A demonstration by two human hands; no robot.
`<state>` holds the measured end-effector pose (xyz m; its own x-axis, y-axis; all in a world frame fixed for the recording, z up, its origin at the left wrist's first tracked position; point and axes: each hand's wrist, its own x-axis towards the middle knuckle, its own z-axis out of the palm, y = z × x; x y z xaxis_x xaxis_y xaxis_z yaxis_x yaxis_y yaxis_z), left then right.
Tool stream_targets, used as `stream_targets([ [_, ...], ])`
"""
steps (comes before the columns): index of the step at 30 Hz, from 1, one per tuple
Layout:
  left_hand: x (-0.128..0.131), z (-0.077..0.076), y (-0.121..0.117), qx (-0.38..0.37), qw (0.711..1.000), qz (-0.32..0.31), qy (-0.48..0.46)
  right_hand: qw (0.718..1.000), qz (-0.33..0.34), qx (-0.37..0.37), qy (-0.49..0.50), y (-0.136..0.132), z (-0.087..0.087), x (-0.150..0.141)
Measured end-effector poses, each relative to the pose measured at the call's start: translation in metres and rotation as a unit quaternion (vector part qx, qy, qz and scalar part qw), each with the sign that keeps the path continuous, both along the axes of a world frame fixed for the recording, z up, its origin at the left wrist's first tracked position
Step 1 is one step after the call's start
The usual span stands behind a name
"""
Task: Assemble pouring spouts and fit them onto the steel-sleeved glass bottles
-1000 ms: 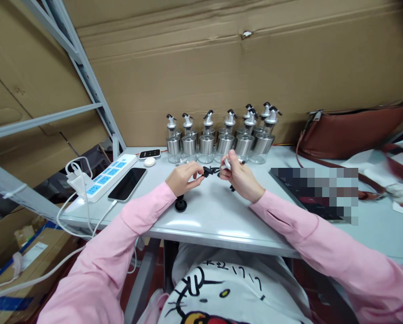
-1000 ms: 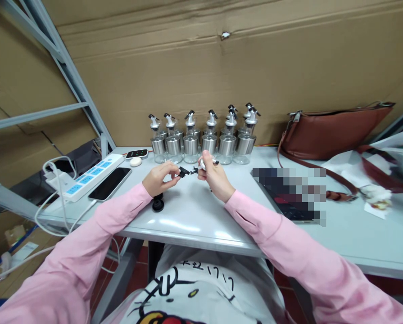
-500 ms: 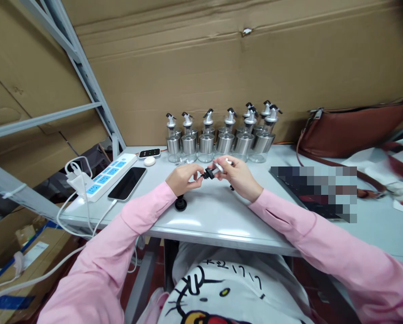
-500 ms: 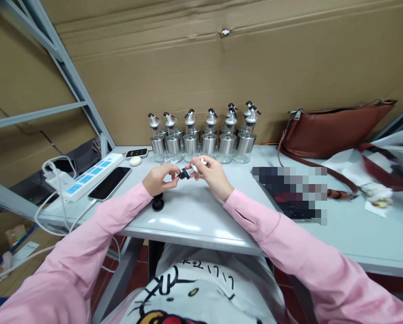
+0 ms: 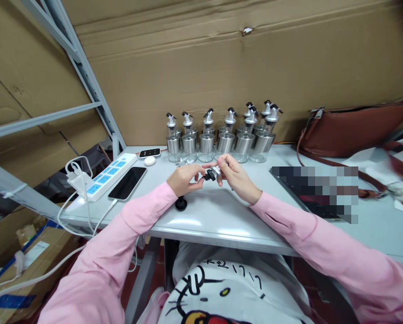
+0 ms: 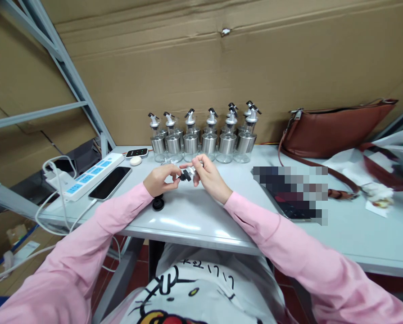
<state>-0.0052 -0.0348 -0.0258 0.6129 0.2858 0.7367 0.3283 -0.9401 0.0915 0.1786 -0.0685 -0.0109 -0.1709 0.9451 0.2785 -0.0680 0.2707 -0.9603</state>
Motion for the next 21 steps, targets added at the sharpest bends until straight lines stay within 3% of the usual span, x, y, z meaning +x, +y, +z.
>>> stream_targets([
  [6, -0.0007, 0.0, 0.0004, -0.007, 1.0, 0.005, -0.002, 0.997, 0.06, -0.022, 0.039, -0.0021, 0.0016, 0.0008],
  [21, -0.0026, 0.0043, -0.002, -0.005, 1.0, -0.013, 0.026, 0.991, 0.126, -0.035, 0.041, 0.0052, -0.0077, 0.0026],
])
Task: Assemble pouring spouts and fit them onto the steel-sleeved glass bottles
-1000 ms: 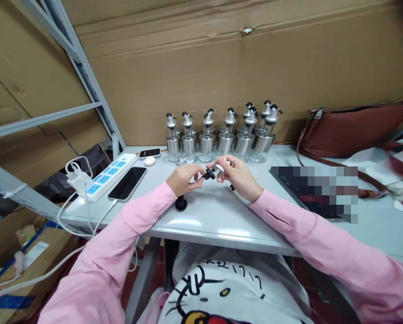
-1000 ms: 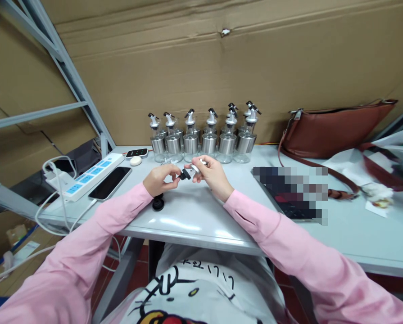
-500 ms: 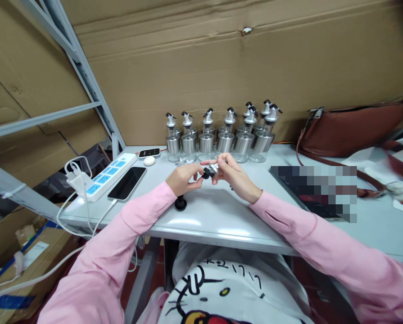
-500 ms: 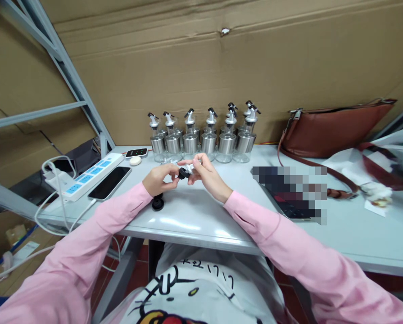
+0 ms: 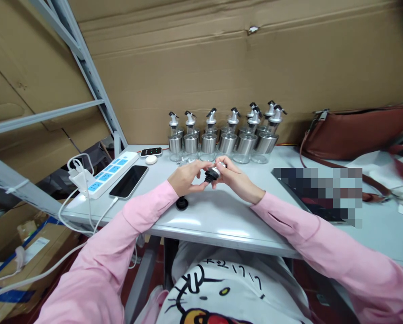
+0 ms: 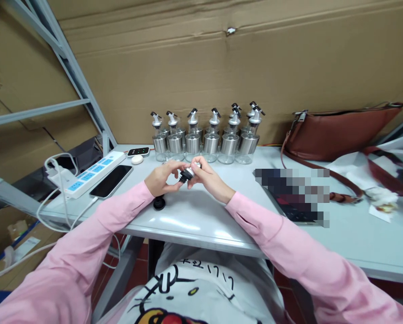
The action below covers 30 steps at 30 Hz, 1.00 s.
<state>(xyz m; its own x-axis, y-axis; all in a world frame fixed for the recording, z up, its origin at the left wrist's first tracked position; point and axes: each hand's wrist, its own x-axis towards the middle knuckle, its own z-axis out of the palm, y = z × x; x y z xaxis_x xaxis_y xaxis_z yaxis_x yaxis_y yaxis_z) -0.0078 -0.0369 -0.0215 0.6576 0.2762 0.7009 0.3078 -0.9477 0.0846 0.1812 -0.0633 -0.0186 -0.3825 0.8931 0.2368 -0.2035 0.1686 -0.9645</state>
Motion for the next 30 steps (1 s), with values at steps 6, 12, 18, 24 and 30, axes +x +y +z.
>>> stream_targets([
  [6, -0.0019, -0.0001, -0.002, -0.004, 0.999, -0.003, 0.042, 1.0, 0.012, 0.002, -0.021, -0.0008, 0.0005, 0.0015],
  [12, -0.0022, 0.0, -0.0026, 0.028, 0.999, -0.009, 0.028, 1.0, 0.03, 0.009, 0.001, -0.003, 0.006, -0.0026],
  [18, -0.0015, 0.0024, -0.0042, 0.037, 0.998, -0.008, 0.044, 0.999, 0.041, 0.004, 0.009, -0.0014, 0.0034, -0.0009],
  [24, -0.0025, 0.0015, -0.0033, 0.024, 0.998, -0.01, 0.05, 0.999, 0.04, -0.01, 0.008, -0.0029, 0.0022, -0.0027],
  [30, -0.0015, -0.0007, -0.0033, 0.028, 0.999, 0.003, 0.046, 0.998, 0.049, -0.022, 0.035, -0.0071, 0.0039, -0.0059],
])
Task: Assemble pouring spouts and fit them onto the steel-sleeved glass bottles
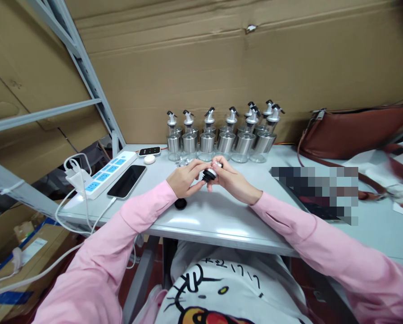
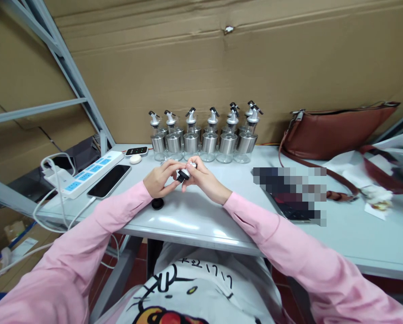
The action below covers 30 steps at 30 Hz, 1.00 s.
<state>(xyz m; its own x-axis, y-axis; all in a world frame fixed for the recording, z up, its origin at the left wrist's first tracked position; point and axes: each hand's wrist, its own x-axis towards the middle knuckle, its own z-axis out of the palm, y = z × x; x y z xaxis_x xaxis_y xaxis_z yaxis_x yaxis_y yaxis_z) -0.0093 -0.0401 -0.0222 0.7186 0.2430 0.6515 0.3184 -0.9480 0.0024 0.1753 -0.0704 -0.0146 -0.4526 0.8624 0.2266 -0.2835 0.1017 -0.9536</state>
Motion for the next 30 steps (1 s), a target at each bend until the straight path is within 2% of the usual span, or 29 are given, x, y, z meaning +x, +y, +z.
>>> stream_targets([
  [13, 0.003, -0.005, 0.005, -0.027, 0.997, 0.058, 0.03, 0.999, -0.023, -0.027, -0.025, -0.002, 0.0, -0.004],
  [17, 0.001, -0.001, 0.001, -0.022, 0.999, 0.034, 0.019, 0.999, -0.022, -0.02, -0.04, -0.003, 0.001, -0.003],
  [21, 0.001, 0.003, -0.002, -0.011, 1.0, 0.007, -0.005, 0.99, -0.086, 0.049, -0.096, 0.001, 0.0, -0.001],
  [26, 0.0, 0.002, 0.002, -0.007, 0.999, 0.047, -0.01, 0.951, -0.221, 0.165, -0.142, 0.01, -0.005, 0.005],
  [28, 0.0, 0.001, 0.004, -0.002, 0.999, 0.052, -0.013, 0.942, -0.213, 0.202, -0.162, 0.01, -0.004, 0.006],
  [30, 0.0, 0.0, 0.005, 0.002, 0.999, 0.05, -0.016, 0.942, -0.177, 0.221, -0.18, 0.008, -0.003, 0.006],
])
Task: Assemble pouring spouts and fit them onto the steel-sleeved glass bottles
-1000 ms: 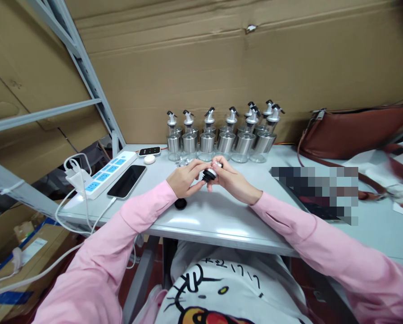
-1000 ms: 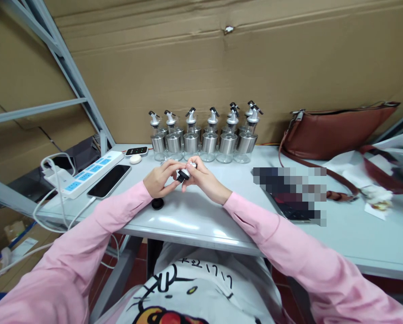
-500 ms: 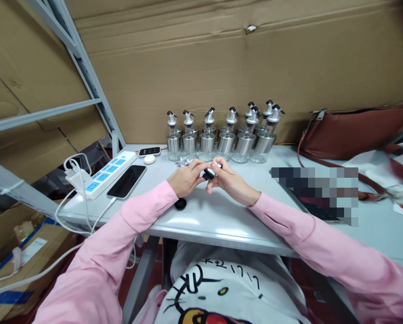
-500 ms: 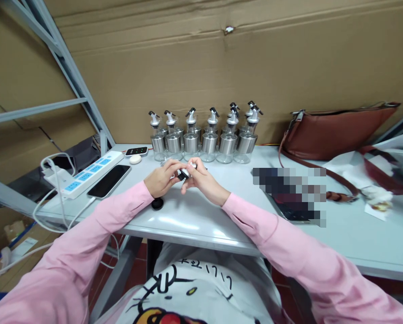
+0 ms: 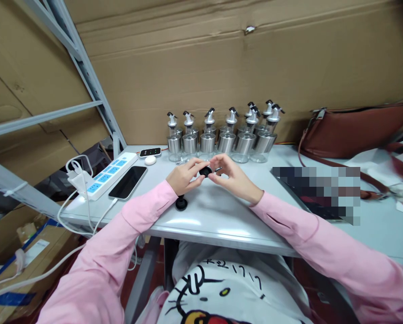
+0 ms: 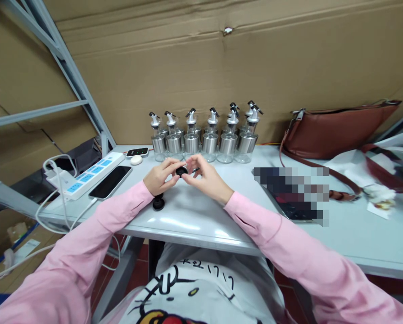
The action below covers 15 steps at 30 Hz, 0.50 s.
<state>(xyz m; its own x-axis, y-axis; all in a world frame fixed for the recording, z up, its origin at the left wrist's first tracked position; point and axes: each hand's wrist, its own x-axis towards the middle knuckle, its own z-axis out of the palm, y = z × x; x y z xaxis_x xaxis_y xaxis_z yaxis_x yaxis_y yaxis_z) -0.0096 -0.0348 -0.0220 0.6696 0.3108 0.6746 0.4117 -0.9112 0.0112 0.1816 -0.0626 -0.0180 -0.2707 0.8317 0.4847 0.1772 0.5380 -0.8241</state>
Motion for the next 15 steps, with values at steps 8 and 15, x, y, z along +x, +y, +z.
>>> stream_targets([
  [8, -0.0005, 0.0052, -0.0036, -0.007, 0.999, 0.034, -0.034, 1.0, 0.014, -0.017, -0.004, -0.0024, -0.0016, -0.0026],
  [15, -0.0003, 0.0094, -0.007, -0.082, 0.989, 0.116, 0.047, 0.999, 0.023, -0.034, 0.013, -0.0028, -0.0018, -0.0024],
])
